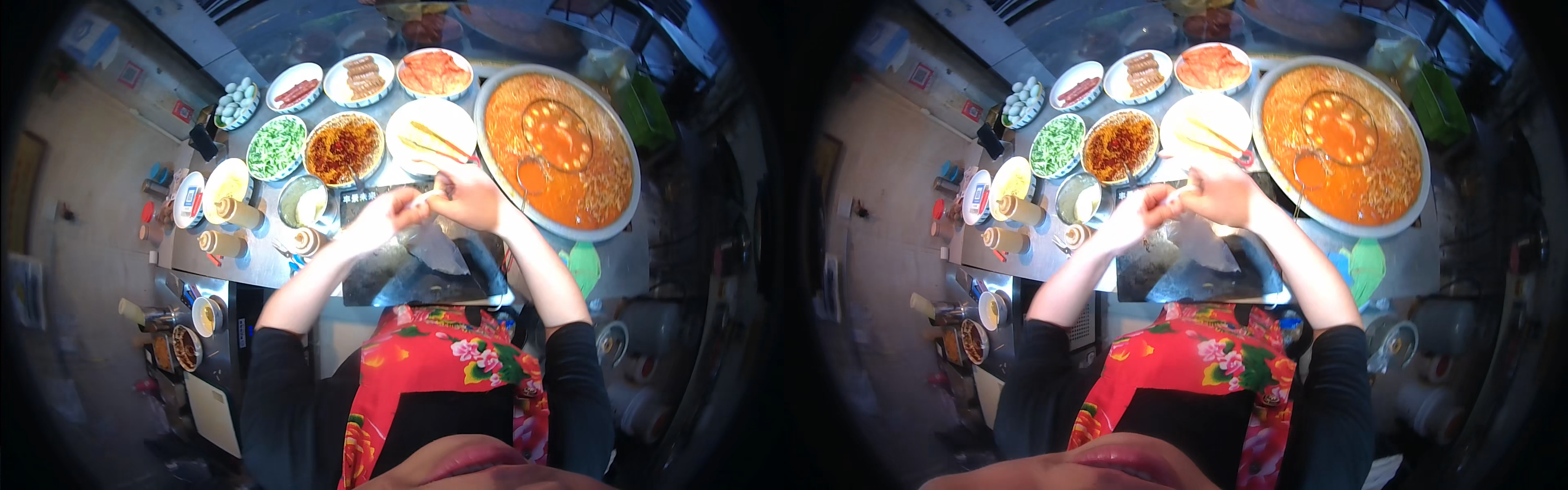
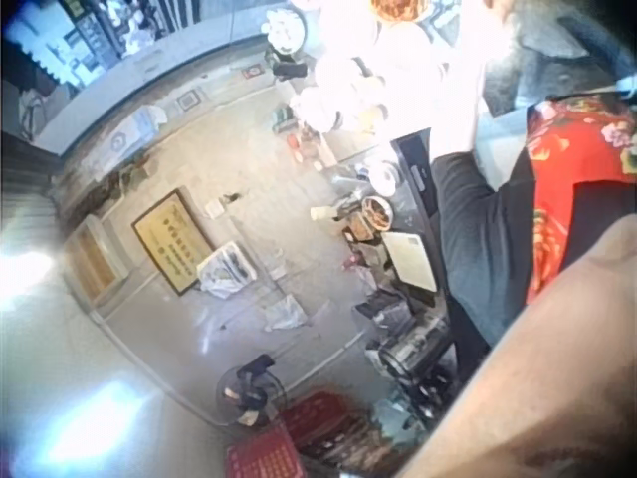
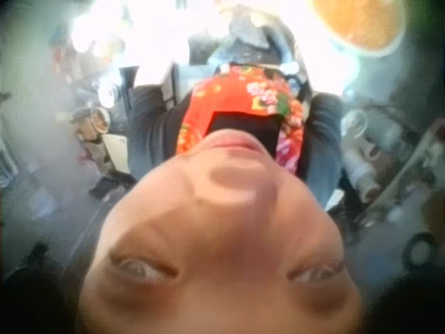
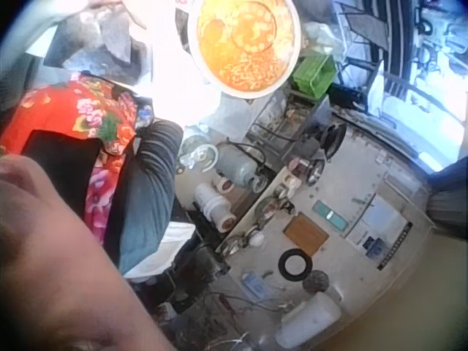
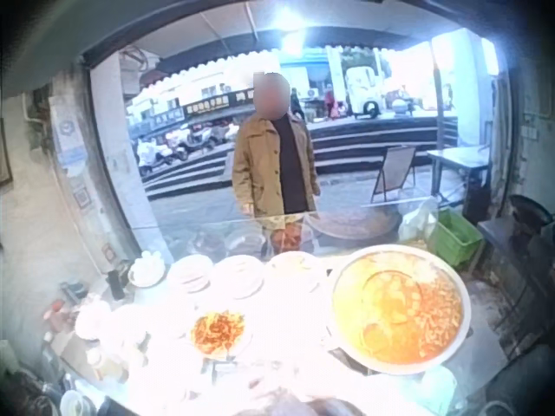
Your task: The person prepares a food wrap by laying out a thin sheet, adding shredded vegetables and noodles with tongs, then rolling and folding the sheet into a bundle. The finished wrap is placed into a plastic bag.
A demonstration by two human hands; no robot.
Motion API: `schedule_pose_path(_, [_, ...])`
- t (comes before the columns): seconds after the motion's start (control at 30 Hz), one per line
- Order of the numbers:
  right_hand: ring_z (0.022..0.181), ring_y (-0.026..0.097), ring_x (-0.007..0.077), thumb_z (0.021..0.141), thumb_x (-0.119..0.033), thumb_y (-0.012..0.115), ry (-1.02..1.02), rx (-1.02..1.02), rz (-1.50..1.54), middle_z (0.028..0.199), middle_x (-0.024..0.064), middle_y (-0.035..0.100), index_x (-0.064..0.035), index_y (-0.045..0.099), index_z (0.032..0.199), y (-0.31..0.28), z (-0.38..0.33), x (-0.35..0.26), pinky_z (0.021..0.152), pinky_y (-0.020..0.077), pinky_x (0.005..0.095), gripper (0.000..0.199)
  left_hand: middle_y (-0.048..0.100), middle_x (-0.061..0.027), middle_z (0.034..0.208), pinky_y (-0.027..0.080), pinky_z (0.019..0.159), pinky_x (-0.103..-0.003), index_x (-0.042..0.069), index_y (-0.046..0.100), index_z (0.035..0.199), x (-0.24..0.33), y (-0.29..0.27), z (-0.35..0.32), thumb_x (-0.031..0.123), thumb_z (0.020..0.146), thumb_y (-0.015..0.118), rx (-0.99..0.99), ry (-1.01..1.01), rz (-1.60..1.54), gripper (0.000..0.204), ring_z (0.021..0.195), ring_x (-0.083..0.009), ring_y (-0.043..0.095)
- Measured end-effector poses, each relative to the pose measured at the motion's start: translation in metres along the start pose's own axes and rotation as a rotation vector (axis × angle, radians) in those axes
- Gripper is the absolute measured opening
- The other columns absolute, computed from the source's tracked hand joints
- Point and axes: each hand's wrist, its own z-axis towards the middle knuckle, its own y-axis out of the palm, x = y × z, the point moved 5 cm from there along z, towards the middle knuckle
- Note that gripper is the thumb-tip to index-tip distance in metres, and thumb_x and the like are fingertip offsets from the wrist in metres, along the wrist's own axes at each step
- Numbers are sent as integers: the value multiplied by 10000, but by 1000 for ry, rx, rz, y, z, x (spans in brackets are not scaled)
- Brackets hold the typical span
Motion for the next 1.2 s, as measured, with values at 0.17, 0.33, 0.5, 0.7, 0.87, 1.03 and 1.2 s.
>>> schedule_pose_path(0.17, [773,567,73,930,18,591,74,428,394,869,25,605,-9,491,1378,-72,-61,44,718,467,209,460,648,-46,850,490,783,-302,-1,648,967,126,-82,85,263,986,572,213,380,548,275,832,-128,608])
schedule_pose_path(0.33, [595,462,27,971,-14,549,425,840,411,743,-9,554,-35,577,1216,-94,-212,127,523,362,168,248,690,-103,855,513,771,-325,2,685,998,230,-142,173,211,980,571,475,470,750,239,809,-182,654])
schedule_pose_path(0.5, [553,424,27,937,15,481,784,1062,509,739,-3,541,-57,593,1160,-74,-298,197,485,320,163,260,605,3,793,448,761,-271,75,736,1016,238,-190,267,246,1004,585,543,272,416,229,714,-95,502])
schedule_pose_path(0.7, [570,428,26,943,2,495,694,984,550,743,-8,538,-50,593,1146,-89,-300,203,498,331,169,232,665,-28,787,411,695,-308,111,710,970,227,-231,348,238,981,572,613,266,42,188,710,-120,567])
schedule_pose_path(0.87, [586,438,30,951,-9,516,755,958,511,745,-10,540,-41,597,1134,-96,-298,191,506,333,169,203,648,10,749,373,671,-262,139,658,863,209,-236,392,271,991,552,577,239,-64,212,688,-98,550])
schedule_pose_path(1.03, [592,445,34,955,-15,522,773,882,564,750,-3,548,-24,600,1122,-80,-296,188,516,344,173,185,656,-53,793,456,589,-281,74,633,931,216,-236,443,185,948,572,257,537,-181,128,616,-151,572])
schedule_pose_path(1.2, [629,470,46,969,-34,528,750,704,674,782,8,553,1,589,1148,-60,-255,171,526,368,180,193,699,-167,958,557,724,-362,12,628,1129,255,-163,396,197,901,617,726,591,920,294,741,-267,678])
